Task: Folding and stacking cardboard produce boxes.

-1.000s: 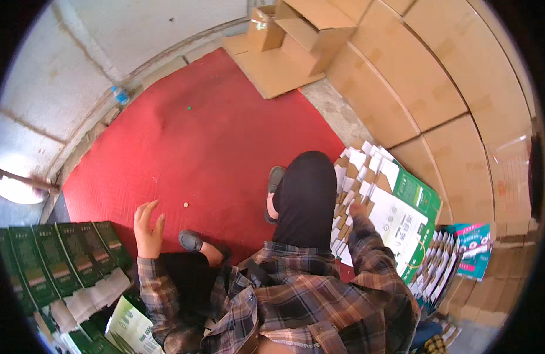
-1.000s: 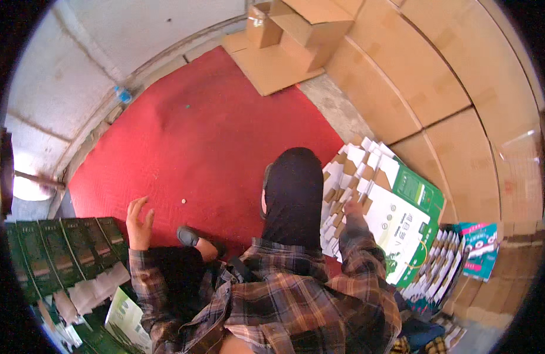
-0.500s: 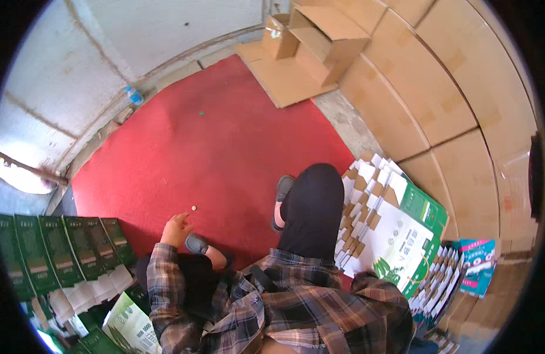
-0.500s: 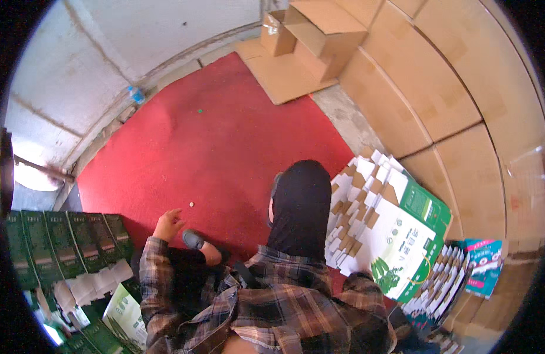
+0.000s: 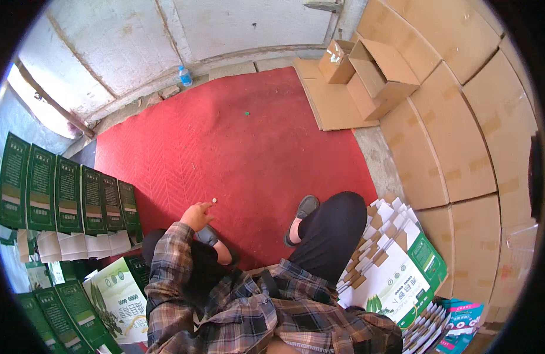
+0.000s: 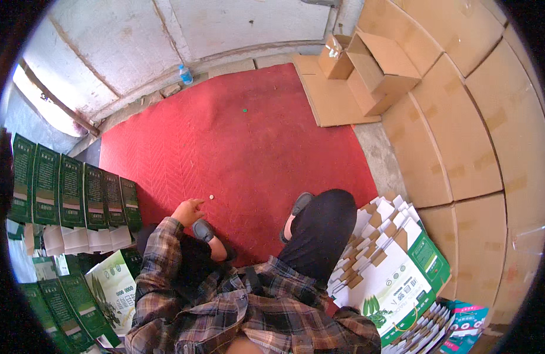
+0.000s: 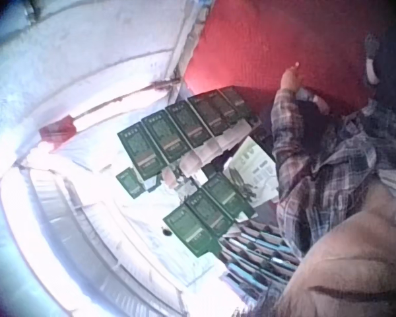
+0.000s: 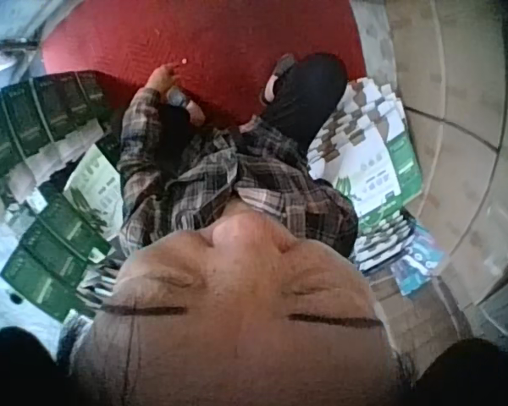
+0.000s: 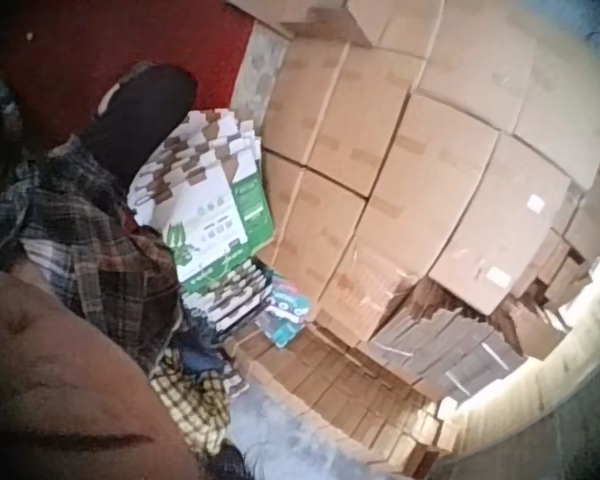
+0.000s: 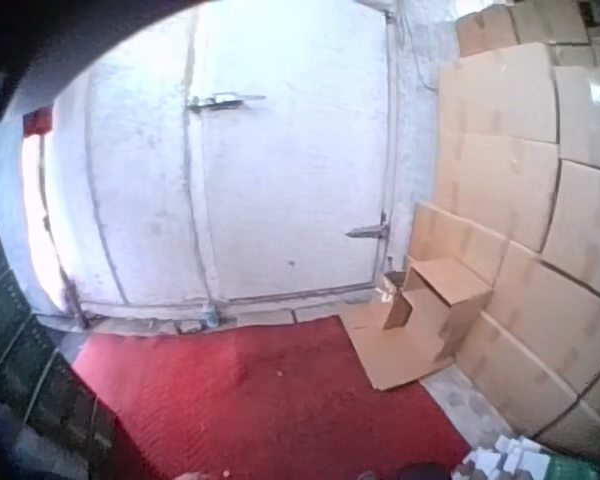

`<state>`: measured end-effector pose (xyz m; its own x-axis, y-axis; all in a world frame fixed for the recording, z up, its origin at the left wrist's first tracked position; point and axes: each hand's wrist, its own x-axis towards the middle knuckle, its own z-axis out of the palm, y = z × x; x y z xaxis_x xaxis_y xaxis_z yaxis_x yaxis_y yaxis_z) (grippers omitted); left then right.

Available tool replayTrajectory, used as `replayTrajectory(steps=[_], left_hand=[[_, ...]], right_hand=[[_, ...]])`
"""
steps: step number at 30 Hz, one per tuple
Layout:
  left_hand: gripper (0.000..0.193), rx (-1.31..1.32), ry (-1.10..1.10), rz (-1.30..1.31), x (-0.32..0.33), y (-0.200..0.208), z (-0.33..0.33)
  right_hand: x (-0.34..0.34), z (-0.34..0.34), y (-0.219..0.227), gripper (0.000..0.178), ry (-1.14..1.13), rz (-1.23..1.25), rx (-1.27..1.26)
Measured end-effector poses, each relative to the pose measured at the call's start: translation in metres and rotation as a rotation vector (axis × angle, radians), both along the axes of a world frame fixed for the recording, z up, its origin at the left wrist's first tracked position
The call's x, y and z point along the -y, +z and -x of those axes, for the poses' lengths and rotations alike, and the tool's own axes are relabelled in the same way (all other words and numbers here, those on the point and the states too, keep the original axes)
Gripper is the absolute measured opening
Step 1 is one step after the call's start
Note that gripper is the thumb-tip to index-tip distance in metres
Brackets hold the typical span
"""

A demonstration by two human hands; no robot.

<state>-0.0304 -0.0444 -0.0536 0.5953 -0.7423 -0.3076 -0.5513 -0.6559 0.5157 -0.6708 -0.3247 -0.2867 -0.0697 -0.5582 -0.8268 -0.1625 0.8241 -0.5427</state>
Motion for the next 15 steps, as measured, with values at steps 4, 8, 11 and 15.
replayTrajectory(steps=[4,8,11,15], left_hand=[[0.049,0.009,-0.047,0.002,-0.001,-0.004,-0.002],[0.050,-0.028,-0.039,-0.007,0.007,0.004,0.003],[0.051,-0.032,-0.072,-0.032,0.011,0.011,0.003],[0.051,-0.044,-0.047,-0.016,-0.002,0.007,0.002]], right_hand=[[0.007,-0.004,0.010,0.035,-0.085,0.032,0.028],[0.014,0.013,0.027,0.037,-0.230,0.106,0.039],[0.007,0.022,0.042,0.038,-0.355,0.155,0.050],[0.009,0.017,0.066,0.040,-0.491,0.234,0.084]])
